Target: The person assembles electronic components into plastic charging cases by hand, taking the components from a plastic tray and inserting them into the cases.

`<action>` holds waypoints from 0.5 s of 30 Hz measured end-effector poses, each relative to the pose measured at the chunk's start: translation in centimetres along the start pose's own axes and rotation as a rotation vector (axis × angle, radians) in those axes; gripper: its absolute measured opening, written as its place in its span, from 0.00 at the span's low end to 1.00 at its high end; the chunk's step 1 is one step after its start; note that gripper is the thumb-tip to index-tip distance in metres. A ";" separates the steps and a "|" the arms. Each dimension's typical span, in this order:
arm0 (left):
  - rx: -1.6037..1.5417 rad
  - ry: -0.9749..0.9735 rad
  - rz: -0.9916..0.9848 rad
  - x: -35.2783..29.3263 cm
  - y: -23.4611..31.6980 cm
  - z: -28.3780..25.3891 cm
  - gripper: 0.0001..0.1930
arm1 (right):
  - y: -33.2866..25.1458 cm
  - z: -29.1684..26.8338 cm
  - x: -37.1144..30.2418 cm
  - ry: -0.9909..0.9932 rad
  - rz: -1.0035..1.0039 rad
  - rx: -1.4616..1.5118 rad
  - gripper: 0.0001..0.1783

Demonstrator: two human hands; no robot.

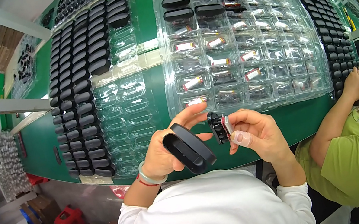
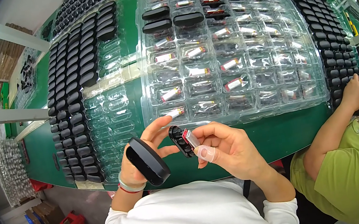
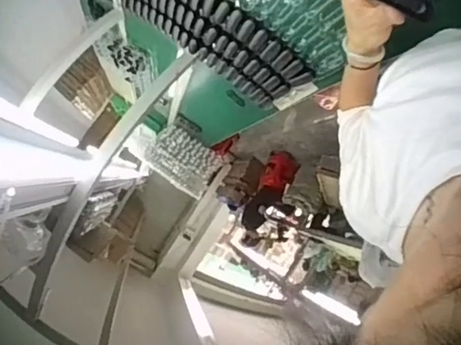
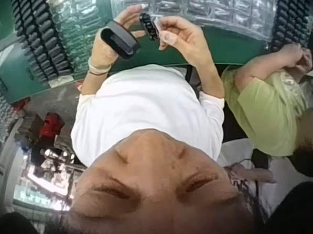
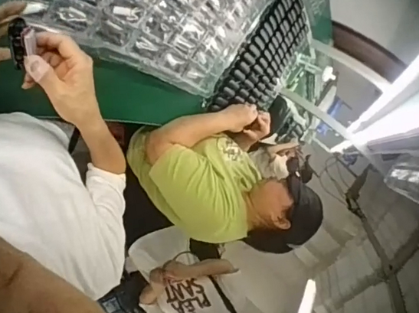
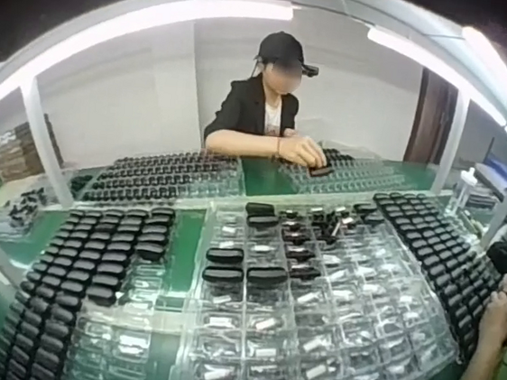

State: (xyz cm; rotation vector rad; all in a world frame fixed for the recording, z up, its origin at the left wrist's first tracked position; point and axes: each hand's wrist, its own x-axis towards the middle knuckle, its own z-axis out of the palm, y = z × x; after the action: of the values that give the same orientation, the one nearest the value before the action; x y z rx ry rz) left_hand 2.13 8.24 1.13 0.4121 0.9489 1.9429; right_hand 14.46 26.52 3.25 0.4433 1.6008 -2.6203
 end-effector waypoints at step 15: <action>-0.035 -0.092 -0.097 -0.3 -0.3 -0.3 0.32 | 0.8 0.0 0.8 -0.100 0.258 0.339 0.18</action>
State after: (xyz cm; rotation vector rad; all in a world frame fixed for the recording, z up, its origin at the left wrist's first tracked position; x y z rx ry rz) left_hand 2.25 7.94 0.77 0.4241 0.8587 1.8342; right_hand 13.80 26.26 2.37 0.4853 0.9961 -2.6622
